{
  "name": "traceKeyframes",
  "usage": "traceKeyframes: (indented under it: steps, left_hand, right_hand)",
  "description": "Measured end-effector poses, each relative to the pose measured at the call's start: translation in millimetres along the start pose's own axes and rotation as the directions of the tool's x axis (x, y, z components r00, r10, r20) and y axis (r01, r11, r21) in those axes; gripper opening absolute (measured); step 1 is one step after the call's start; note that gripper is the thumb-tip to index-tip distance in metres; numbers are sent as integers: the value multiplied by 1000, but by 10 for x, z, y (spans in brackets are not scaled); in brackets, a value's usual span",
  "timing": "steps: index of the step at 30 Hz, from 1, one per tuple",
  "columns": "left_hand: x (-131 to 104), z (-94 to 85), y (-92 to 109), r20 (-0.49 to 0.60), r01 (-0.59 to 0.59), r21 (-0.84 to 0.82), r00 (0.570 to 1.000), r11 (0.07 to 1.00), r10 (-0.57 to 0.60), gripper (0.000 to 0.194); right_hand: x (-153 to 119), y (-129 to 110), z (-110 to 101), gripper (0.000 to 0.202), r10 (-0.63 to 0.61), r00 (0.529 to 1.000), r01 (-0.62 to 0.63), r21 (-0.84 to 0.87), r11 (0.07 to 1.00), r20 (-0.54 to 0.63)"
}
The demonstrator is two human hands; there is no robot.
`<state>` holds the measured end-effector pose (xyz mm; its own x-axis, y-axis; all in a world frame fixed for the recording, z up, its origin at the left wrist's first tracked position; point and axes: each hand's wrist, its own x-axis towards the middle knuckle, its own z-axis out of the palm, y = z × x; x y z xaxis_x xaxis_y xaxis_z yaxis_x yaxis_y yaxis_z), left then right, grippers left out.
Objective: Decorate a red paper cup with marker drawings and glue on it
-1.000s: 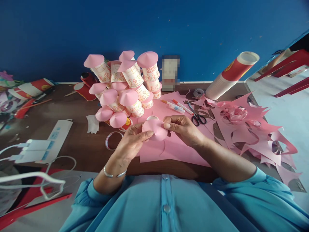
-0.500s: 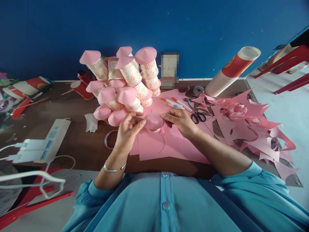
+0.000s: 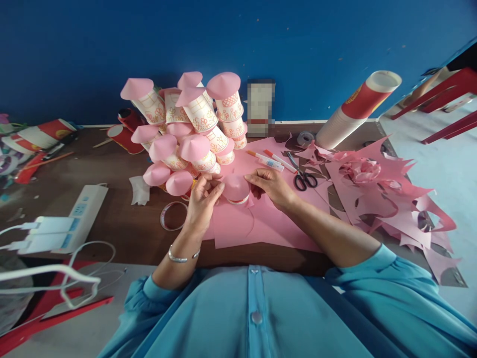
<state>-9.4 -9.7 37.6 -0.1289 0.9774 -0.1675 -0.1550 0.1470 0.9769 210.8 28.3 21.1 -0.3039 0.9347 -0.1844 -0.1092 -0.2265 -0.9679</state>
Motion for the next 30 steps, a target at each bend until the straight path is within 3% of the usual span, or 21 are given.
traceKeyframes:
  steps: [9,22,30]
  left_hand:
    - [67,22,-120,8,162,-132,987,978,-163,58]
    - [97,32,-162,86,190,-131,980,973,-180,51]
    - [73,20,-174,67,211,-128,977,969,-204,55]
  right_hand:
    - [31,-5,28,75,89,996,-89,3,996,-31]
    - [38,-52,39,77,58,997,-59,-11,998,-59]
    - [23,-21,18,76,45,998,-46,-33,998,-45]
